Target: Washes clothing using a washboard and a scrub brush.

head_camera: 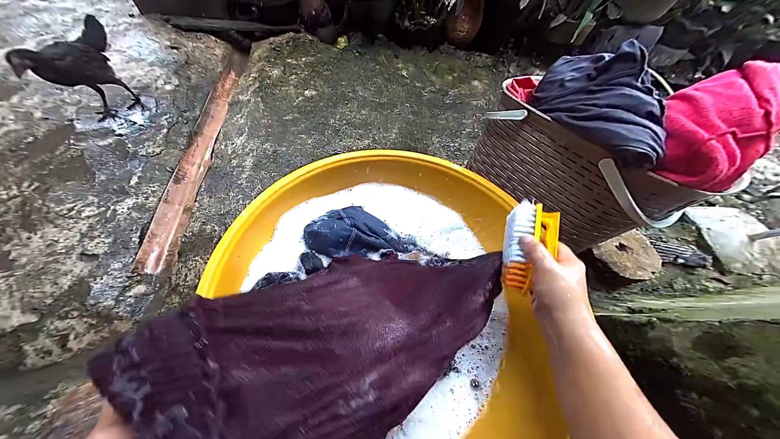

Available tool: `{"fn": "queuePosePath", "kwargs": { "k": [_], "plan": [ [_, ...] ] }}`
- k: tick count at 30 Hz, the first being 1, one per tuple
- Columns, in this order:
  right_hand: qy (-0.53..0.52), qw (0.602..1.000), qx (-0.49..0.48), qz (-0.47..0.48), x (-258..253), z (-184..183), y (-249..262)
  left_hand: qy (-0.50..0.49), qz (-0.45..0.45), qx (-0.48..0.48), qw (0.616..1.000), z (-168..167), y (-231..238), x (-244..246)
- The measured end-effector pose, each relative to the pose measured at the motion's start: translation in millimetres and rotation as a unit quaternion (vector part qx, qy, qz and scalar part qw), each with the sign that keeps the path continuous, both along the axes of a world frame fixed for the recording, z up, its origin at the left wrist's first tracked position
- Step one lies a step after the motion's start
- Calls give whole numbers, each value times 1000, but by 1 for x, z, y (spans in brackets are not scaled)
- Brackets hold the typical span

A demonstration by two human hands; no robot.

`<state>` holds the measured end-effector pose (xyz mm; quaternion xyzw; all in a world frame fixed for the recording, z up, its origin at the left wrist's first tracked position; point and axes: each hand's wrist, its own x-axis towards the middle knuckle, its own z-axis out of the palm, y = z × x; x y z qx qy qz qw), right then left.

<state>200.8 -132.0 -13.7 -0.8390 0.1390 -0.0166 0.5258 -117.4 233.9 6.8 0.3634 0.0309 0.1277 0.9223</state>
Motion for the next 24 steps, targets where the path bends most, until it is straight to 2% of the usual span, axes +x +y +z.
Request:
{"fn": "queuePosePath", "kwargs": {
  "k": [2,3,5,7,9,11,13,15,17,19,21,22,24],
  "plan": [
    [-36,998,35,23,11,1,18,106,98,-56,988,2,-16,33],
    [-46,997,47,46,12,0,30,176,109,-81,975,-8,-25,47],
    [-51,993,57,89,2,2,64,309,98,-48,945,-38,-46,66],
    [-54,984,59,160,-40,9,103,352,97,-36,930,-54,-57,75],
    [-60,962,66,259,-104,13,142,360,133,-30,923,-53,-61,78],
    [-96,921,17,377,-167,10,174,381,189,-27,905,-44,-64,78],
    [-140,880,-56,450,-198,-10,186,419,230,-14,878,-35,-69,74],
    [-133,880,-153,429,-188,-48,167,436,242,-45,866,-36,-66,73],
    [-108,895,-242,359,-145,-91,121,425,234,-47,873,-36,-64,66],
    [-70,897,-312,306,-100,-113,77,417,229,-39,879,-38,-67,63],
    [58,903,-335,261,-77,-103,68,427,224,-32,875,-41,-69,65],
    [94,917,-309,235,-77,-92,79,434,224,-25,872,-43,-69,68],
    [75,950,-200,228,-109,-67,115,446,233,-10,864,-45,-68,68]
  ]
}}
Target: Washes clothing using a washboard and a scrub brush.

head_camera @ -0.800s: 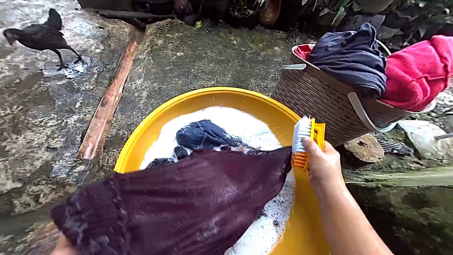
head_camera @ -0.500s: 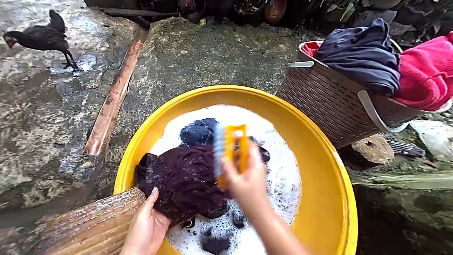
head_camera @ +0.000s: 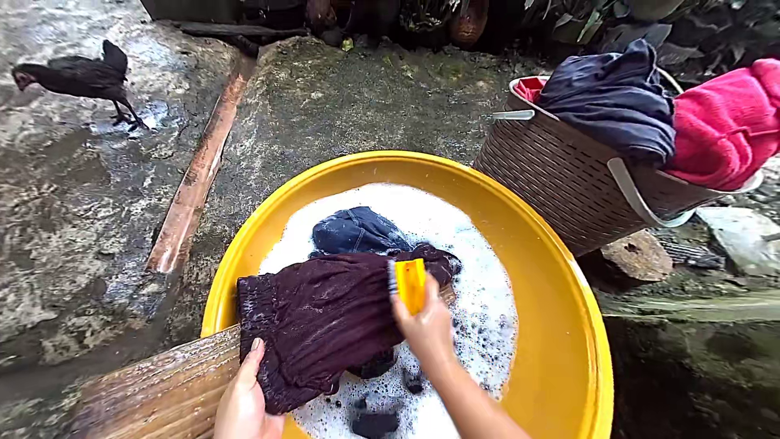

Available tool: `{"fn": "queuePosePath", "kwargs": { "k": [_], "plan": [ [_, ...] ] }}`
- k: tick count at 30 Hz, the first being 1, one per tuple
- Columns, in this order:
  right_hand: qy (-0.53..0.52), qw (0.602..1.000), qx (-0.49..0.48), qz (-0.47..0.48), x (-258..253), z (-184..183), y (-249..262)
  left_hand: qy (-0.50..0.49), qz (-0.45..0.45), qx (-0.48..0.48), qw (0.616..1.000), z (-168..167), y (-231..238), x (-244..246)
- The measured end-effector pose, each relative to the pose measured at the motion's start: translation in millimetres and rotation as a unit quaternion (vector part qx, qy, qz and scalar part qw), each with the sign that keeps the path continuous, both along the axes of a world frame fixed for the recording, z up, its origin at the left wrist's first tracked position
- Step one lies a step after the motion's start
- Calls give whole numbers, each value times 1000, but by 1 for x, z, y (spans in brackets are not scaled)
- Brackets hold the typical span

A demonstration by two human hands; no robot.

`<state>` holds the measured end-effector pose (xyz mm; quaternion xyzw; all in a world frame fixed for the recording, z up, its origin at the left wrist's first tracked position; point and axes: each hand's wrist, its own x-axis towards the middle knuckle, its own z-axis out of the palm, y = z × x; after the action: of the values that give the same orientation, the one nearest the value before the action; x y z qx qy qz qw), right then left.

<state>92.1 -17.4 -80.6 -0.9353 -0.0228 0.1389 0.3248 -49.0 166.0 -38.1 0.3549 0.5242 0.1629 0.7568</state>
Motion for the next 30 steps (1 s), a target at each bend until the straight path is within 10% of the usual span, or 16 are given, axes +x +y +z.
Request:
{"fn": "queuePosePath", "kwargs": {
  "k": [5,13,21,27,30],
  "plan": [
    [-165,943,130,257,-100,23,64,4,-55,5,998,12,12,-25],
    [64,983,-173,-12,90,-25,-63,-58,-74,75,993,23,30,-57],
    [-94,938,124,309,-98,31,65,-7,-66,103,992,5,24,-58],
    [65,978,-198,25,84,-32,-64,-27,-51,127,990,17,23,-55],
    [96,985,-77,-117,117,-19,-90,-77,-84,136,984,17,28,-48]
  ]
}}
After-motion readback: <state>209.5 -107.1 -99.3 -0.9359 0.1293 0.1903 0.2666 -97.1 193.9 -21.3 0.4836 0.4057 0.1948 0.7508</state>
